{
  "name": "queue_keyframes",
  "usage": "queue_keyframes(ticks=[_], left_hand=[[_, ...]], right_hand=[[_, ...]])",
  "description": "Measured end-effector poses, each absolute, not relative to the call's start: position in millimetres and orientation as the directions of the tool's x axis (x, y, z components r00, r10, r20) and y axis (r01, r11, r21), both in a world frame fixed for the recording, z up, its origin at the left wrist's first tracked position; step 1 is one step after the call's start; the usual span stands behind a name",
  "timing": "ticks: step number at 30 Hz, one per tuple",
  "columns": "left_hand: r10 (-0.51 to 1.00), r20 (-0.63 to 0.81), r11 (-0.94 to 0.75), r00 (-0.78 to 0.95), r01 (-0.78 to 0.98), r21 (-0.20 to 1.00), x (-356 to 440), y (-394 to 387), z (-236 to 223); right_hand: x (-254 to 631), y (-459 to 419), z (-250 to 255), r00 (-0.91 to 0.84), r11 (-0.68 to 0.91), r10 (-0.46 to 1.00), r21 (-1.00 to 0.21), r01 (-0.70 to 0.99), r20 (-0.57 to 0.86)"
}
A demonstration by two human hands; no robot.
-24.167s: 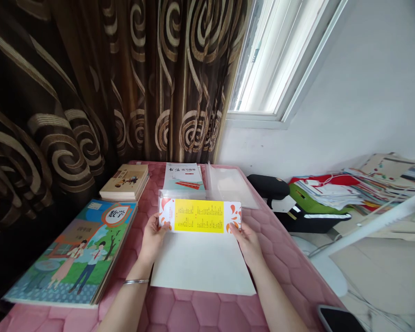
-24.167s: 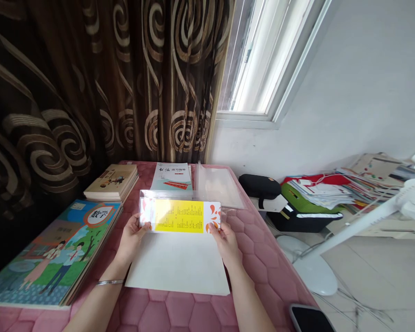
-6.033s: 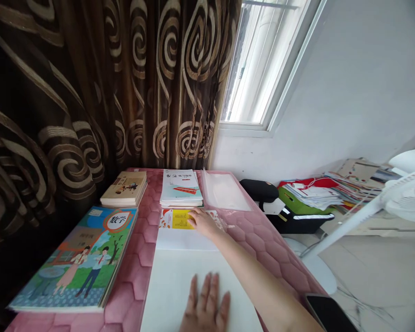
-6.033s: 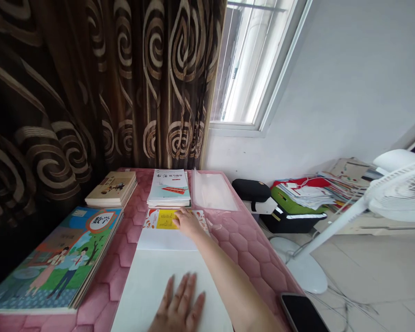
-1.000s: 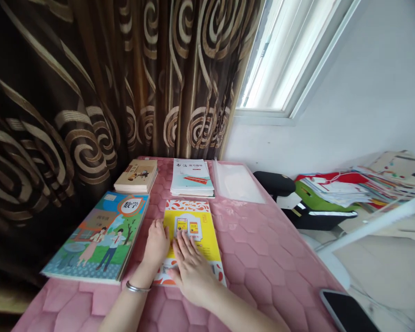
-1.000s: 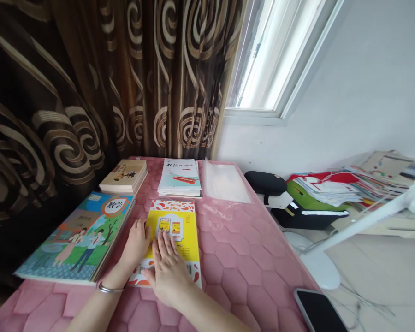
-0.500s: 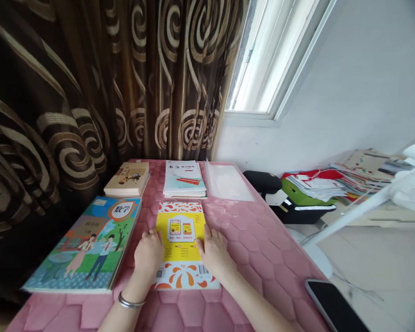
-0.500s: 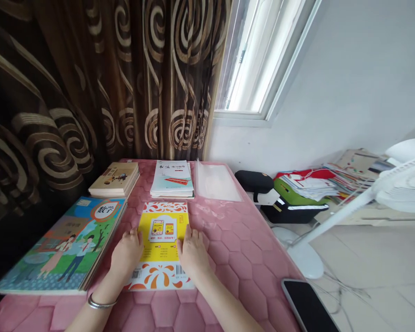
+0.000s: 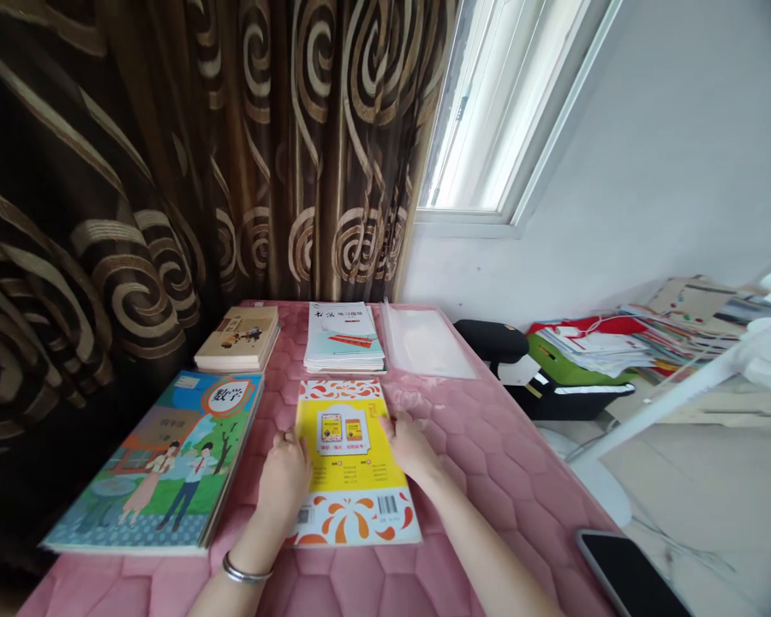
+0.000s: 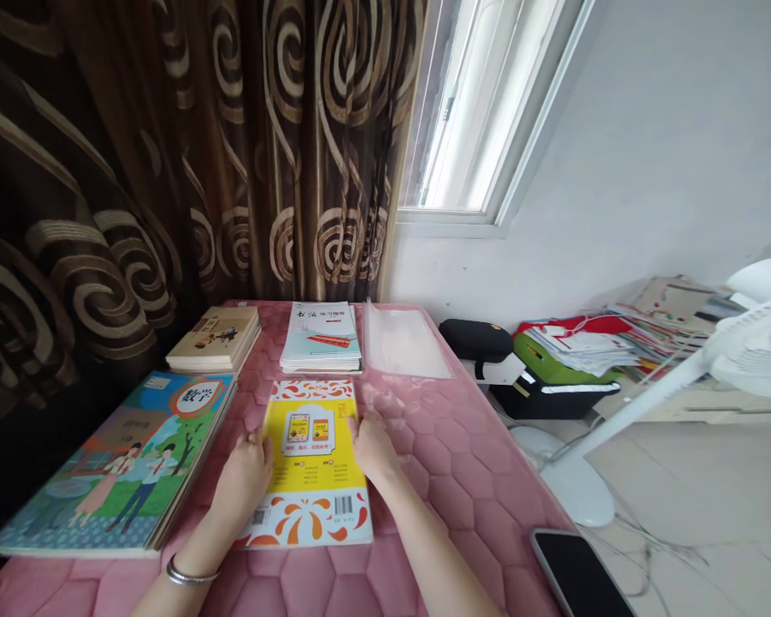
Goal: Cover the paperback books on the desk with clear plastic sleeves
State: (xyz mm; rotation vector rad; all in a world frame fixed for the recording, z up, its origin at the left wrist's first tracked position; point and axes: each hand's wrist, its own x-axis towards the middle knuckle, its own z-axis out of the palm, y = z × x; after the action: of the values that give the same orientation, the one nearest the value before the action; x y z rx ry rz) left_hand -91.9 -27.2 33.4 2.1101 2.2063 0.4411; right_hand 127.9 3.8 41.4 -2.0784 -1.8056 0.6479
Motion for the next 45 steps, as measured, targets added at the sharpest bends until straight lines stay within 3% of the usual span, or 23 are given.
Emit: queue_keyframes(ticks=[5,8,11,19,24,30,34,37,40,41,43,45], left_hand=[[0.994,0.095,0.028,-0.053,0.967,0.253,-81,-31,36],[0.994,0.055,0.076,-0.094,0.958,0.276,-79,-32,37],[0.993,0.02,0.106,-0.12,0.931,0.35,-82,-32,38],[0.993,-0.079,0.118,-0.087,0.756,0.644,-92,-27,45],[0.964,-0.265,0.257,-0.037,0.4,0.88,-100,-22,45],[0.87,-0.446,0.47,0.211,-0.078,0.88,-91,-29,49],[0.901,-0.406,0.429,0.152,-0.173,0.887,-82,-33,67],[0.933,-0.343,0.353,0.106,-0.095,0.931,-88,-32,102],[0.992,-0.122,0.115,0.009,0.273,0.955,-95,-37,151],[1.0,-0.003,0.003,-0.001,0.466,0.885,-93,-42,167],[0.987,0.139,-0.145,0.075,0.773,0.617,-79,-54,192],[0.977,0.128,-0.203,0.169,0.92,0.336,-49,-68,202]], right_hand=[[143,2,46,0.17,-0.189,0.982,-0.304,0.934,-0.087],[143,-2,43,0.115,-0.106,0.992,-0.164,0.981,0.046],[136,-7,37,0.021,-0.001,0.985,-0.116,0.993,0.171],[128,-10,30,0.012,0.021,0.986,-0.194,0.981,0.168],[130,-10,33,0.015,0.019,0.987,-0.213,0.977,0.16],[127,-14,36,-0.149,0.193,0.968,-0.223,0.956,0.202],[113,-21,39,-0.178,0.266,0.954,-0.412,0.872,0.24],[102,-26,39,-0.206,0.309,0.951,-0.656,0.688,0.231],[91,-32,43,-0.339,0.304,0.919,-0.91,0.282,0.202],[88,-34,46,-0.39,0.252,0.9,-0.962,0.107,0.193],[83,-36,55,-0.471,0.093,0.863,-0.973,-0.212,0.185],[82,-36,65,-0.488,-0.045,0.858,-0.923,-0.382,0.16]])
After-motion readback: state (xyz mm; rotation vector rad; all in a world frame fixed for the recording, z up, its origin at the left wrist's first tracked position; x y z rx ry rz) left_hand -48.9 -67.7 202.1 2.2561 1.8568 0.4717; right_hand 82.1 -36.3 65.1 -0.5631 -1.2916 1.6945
